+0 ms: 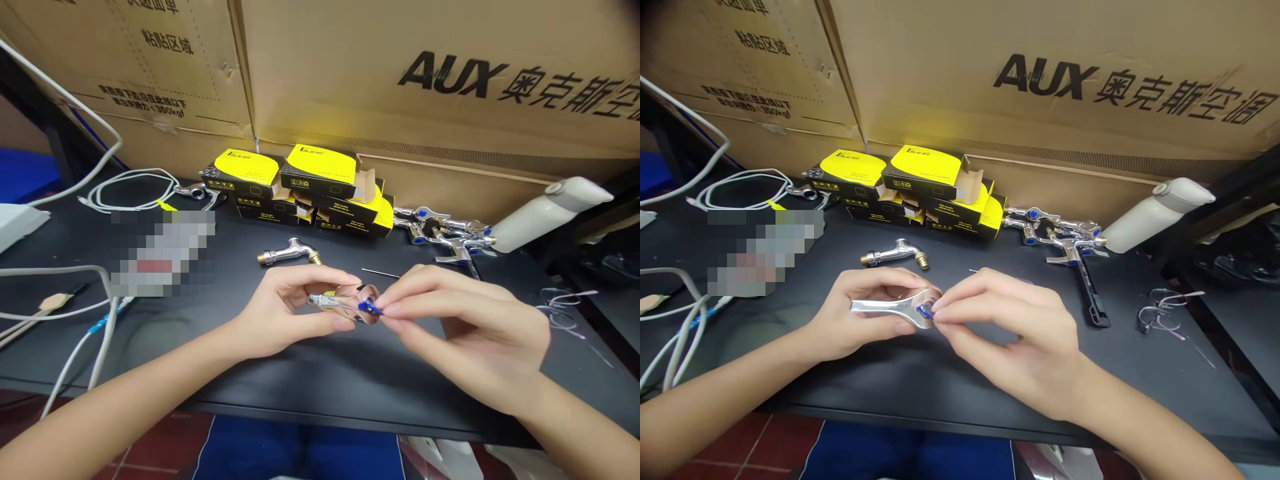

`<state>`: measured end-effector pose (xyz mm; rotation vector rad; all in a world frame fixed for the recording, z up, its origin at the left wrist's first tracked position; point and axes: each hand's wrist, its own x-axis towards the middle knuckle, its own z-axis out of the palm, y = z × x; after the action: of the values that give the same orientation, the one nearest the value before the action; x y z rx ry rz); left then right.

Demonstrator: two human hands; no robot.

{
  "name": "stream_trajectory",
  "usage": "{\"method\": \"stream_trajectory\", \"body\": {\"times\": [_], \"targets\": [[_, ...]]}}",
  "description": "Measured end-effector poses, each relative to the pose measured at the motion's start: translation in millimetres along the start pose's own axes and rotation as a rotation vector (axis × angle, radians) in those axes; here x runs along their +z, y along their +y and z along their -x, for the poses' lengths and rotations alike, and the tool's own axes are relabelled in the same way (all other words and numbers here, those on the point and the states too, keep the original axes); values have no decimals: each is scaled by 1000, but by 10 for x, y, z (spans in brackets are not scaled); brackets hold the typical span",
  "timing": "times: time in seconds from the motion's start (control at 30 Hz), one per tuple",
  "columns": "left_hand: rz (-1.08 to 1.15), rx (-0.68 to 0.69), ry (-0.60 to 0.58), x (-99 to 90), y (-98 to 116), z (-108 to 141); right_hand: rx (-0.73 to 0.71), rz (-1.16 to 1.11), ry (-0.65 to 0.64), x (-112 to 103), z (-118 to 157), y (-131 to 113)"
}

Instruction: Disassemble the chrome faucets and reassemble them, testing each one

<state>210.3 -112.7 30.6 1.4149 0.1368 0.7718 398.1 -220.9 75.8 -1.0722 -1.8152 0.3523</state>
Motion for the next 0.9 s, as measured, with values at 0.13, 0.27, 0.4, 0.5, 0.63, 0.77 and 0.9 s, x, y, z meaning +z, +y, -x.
{"method": "stream_trajectory", "body": {"times": [0.13,0.27,0.4,0.5,0.63,0.77,0.9], "targets": [[-4,-2,-1,3,4,-2,75,-145,39,21,1,25],[-29,0,14,4,6,-5,78,-84,44,25,-2,20],[-85,15,35,2,18,-5,51,34,29,26,5,4],[-139,-1,53,-4,29,-2,29,44,24,31,10,5],[-187,-14,67,-10,32,1,74,-35,41,32,18,32],[-148,-6,48,-10,15,0,117,-73,26,24,28,52],[-86,-14,47,-13,-15,4,103,-54,11,14,32,45]]}}
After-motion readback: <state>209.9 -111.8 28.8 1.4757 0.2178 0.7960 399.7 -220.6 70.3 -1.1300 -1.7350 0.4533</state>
